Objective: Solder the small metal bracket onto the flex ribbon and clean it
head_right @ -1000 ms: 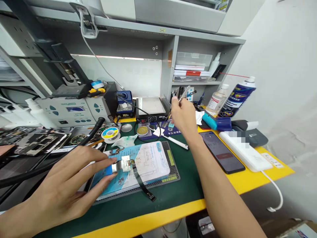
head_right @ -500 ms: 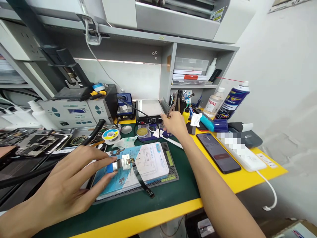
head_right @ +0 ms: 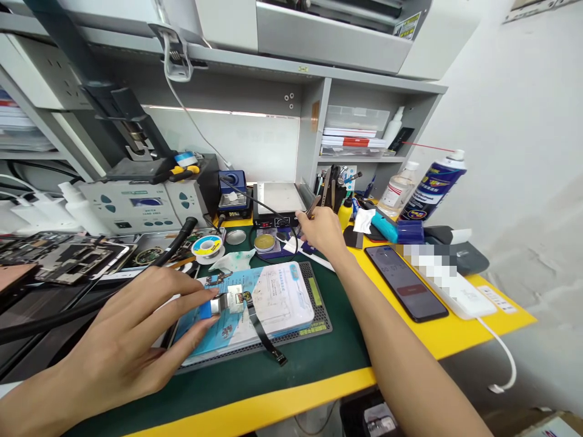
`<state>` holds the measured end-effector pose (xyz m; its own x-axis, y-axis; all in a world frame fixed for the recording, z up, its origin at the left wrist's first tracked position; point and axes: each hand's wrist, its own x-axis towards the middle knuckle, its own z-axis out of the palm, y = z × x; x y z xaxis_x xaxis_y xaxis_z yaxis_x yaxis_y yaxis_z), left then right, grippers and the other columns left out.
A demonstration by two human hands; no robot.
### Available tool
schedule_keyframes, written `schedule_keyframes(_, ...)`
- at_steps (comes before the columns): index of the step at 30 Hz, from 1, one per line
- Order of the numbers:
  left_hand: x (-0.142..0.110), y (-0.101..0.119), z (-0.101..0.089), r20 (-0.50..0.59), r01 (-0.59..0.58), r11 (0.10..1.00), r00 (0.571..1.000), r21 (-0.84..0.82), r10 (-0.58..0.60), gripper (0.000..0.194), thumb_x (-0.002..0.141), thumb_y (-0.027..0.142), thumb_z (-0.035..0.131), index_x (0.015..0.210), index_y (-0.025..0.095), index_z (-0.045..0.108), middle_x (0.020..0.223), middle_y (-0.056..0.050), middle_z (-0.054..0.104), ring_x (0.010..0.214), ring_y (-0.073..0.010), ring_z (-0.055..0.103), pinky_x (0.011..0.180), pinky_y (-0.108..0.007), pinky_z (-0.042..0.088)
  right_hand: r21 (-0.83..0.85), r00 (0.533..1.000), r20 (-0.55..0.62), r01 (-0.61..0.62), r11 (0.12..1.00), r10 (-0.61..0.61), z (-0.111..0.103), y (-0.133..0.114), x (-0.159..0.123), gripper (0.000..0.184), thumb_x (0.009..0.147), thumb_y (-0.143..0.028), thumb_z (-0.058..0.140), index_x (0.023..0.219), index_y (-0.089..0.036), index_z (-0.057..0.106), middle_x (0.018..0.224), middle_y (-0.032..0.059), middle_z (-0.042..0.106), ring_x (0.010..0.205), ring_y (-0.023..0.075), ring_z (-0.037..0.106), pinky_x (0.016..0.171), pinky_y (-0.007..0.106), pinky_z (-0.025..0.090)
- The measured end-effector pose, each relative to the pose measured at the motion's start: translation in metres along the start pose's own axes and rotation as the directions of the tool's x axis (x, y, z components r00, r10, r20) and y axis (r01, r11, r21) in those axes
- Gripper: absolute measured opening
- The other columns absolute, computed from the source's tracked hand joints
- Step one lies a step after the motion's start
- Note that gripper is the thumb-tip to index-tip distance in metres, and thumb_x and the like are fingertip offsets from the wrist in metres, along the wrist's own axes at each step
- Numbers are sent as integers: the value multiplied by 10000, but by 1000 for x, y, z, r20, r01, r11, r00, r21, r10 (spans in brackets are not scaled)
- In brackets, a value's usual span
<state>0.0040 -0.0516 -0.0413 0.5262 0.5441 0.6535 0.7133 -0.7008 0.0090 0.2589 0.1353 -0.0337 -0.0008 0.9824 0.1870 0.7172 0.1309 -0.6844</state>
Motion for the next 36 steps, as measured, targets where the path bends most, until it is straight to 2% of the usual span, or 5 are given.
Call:
schedule_keyframes(6, 0, 0, -1, 4, -12, 1000, 1000, 9, 12, 301, 838, 84, 707, 1129, 114, 635, 985, -127, 645, 876, -246, 572, 761, -433, 467, -21, 1000, 2, 28, 999, -28, 1, -2, -3, 330, 931, -407, 573, 699, -182, 640, 611, 81, 736, 444, 196, 666, 494, 285, 502)
schedule_keyframes(15, 0, 1, -2, 4, 5, 1000, 1000, -3, -5, 302, 837, 77, 701, 1128, 115, 630, 989, -123, 646, 885, -251, 576, 772, -436, 473, -80, 997, -13, 77, 994, -78, 2, -2, -3, 323, 927, -377, 579, 676, -184, 646, 532, 71, 696, 602, 233, 722, 614, 292, 520)
schedule_keyframes(22, 0, 0, 0, 7, 0, 1000, 1000, -6, 0, 306, 833, 80, 704, 1130, 109, 634, 986, -131, 646, 879, -254, 573, 758, -436, 472, -109, 996, -6, 87, 990, -88, 2, -2, -3, 305, 933, -354, 574, 701, -176, 661, 523, 68, 692, 645, 237, 731, 658, 293, 525)
schedule_keyframes(36, 0, -1, 2, 15, 13, 1000, 1000, 13, -13, 264, 857, 109, 683, 1113, 145, 632, 978, -120, 652, 865, -248, 579, 759, -432, 472, -172, 992, 32, 129, 977, -125, 1, -10, -8, 281, 949, -317, 560, 720, -183, 654, 530, 74, 694, 663, 248, 723, 640, 283, 492)
